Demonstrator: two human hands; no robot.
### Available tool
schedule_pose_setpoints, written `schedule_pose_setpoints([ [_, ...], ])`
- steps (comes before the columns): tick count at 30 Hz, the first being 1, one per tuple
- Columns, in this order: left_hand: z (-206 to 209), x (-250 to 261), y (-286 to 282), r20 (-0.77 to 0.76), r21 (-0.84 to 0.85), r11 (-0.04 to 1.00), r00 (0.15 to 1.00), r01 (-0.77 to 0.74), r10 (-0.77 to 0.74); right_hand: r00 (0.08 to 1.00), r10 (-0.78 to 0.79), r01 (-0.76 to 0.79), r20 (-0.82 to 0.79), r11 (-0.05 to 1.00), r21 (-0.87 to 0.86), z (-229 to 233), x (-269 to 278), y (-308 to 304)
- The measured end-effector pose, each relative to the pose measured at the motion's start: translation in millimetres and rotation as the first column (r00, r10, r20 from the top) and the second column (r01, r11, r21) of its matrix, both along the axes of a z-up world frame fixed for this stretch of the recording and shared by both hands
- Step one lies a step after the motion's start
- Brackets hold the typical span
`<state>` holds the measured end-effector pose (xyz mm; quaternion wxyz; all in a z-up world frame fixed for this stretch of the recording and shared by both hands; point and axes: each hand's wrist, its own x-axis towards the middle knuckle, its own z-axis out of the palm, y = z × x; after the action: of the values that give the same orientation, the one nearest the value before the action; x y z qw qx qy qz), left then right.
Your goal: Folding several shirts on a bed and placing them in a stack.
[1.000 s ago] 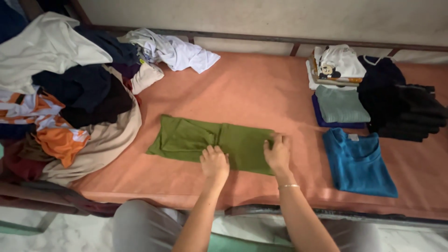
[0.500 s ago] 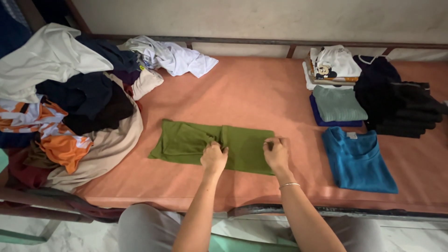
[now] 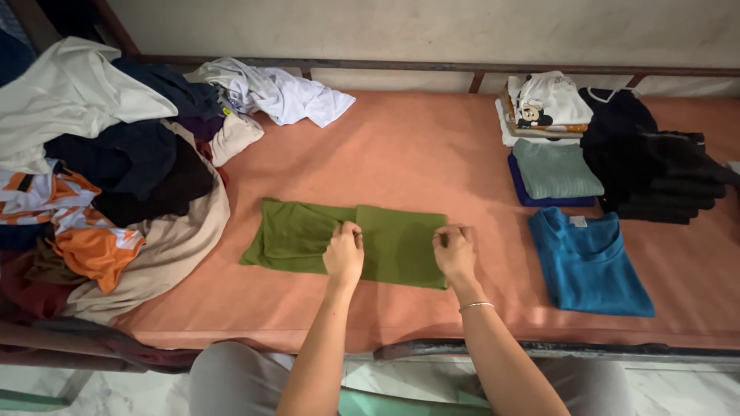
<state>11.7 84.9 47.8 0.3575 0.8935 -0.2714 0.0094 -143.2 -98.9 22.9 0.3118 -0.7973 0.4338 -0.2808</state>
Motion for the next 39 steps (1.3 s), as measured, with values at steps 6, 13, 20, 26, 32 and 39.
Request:
schedule_pose_setpoints([
  [6, -23, -4, -21, 0.353, 0.178, 0.968, 0.907, 0.175, -0.229, 0.894, -0.059, 0.044, -0.443, 0.998, -0.045, -8, -2, -16],
  [13, -44, -2, -43, 0.243, 0.455, 0.861, 0.899, 0.227, -0.365, 0.853, 0.189, -0.012, -0.486, 0.939, 0.343, 30, -13, 5],
  [20, -28, -35, -64, 0.077, 0.555, 0.792, 0.933, 0.252, -0.351, 0.939, 0.108, -0.289, 0.326, 0.763, 0.578, 7, -18, -25],
  [26, -65, -85, -114, -0.214, -0.081, 0.952, 0.927, 0.296, -0.306, 0.796, -0.194, -0.305, 0.574, 0.69, 0.656, 73, -57, -20],
  [32, -92, -94, -161, -0.45, -0.488, 0.867, 0.82, 0.105, -0.353, 0.818, -0.039, -0.297, 0.574, 0.825, 0.48, 120, -60, -1],
  [39, -80, 5, -77, -0.641, -0.766, 0.567, 0.422, -0.304, -0.64, 0.963, 0.234, -0.235, 0.132, 0.972, -0.002, 89, 32, 38],
])
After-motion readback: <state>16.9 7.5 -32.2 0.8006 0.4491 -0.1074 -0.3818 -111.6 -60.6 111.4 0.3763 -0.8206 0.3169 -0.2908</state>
